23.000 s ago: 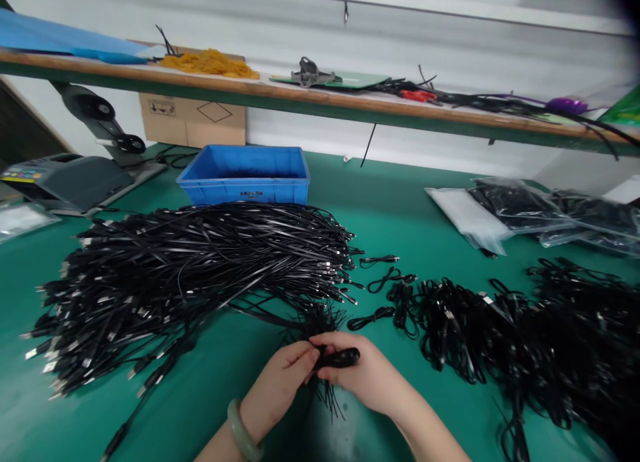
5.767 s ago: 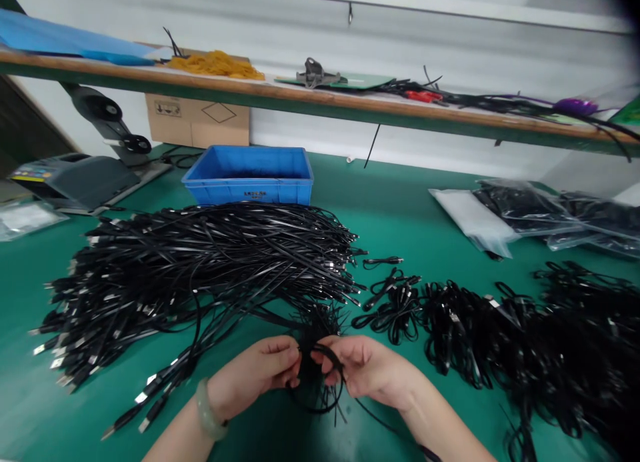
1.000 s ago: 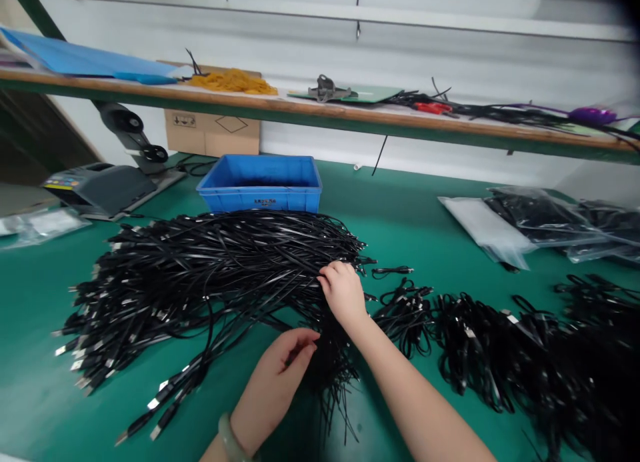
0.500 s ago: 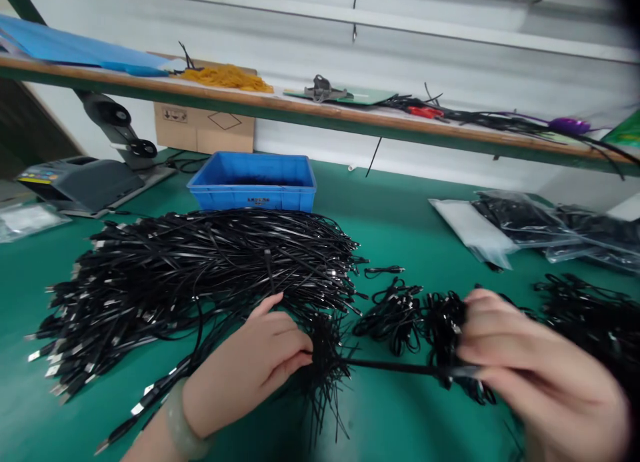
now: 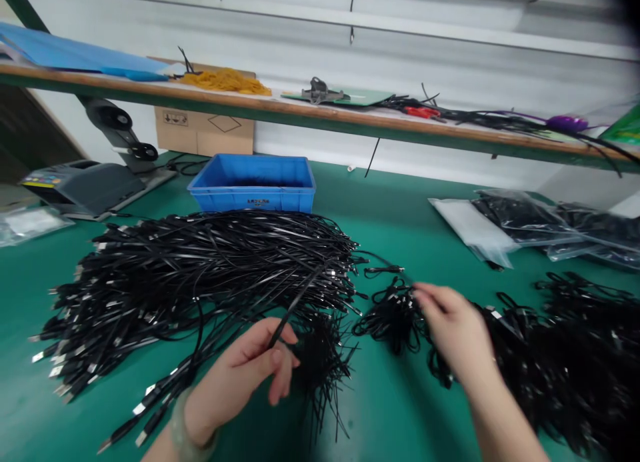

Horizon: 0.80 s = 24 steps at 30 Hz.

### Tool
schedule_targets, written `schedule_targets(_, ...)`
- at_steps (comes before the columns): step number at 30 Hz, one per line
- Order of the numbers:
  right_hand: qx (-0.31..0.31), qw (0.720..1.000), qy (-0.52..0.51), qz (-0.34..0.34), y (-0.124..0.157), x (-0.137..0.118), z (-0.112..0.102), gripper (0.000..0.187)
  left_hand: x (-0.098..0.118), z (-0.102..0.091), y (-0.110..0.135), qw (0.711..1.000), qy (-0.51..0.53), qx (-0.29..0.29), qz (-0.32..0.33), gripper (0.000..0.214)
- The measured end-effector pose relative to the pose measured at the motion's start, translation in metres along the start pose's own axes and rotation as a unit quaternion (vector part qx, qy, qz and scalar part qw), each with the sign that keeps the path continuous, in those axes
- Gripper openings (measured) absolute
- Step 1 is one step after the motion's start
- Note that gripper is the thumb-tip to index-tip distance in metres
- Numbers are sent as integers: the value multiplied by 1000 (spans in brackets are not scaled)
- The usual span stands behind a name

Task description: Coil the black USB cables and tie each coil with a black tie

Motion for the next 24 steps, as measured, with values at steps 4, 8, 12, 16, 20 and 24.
schedule_targets(4,-338,937,37,-73,50,-28,40,20,-10,17,-9,980,-197,3,2,20)
schedule_targets(8,-416,906,-74,-23,59,-53,37,25,-11,23,-11,952,-271,-123,-74,23)
schedule_targets(12,-462,871,-149,78,47,-47,38,21,-12,22,-2,953,-98,-211,-193,20)
schedule_targets(16,-595,723,-236,259,58,-31,54,25,-21,17,0,968,56,-153,-193,33)
schedule_targets(20,-612,630,-354,320,69,-26,61,23,-33,8,-3,982,45,10,-184,37)
schedule_targets(24,-620,595,-409,308,67,-29,62,28,-41,8,-4,975,68,86,-192,36)
Point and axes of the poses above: each hand's wrist, its own y-axis away from the middle knuckle, its own z-axis out of the palm, x = y × z, the point moved 1 cm from there along -y, towards the middle knuckle, and after that the axes turned 13 degrees about z, right-handed, at the moved point
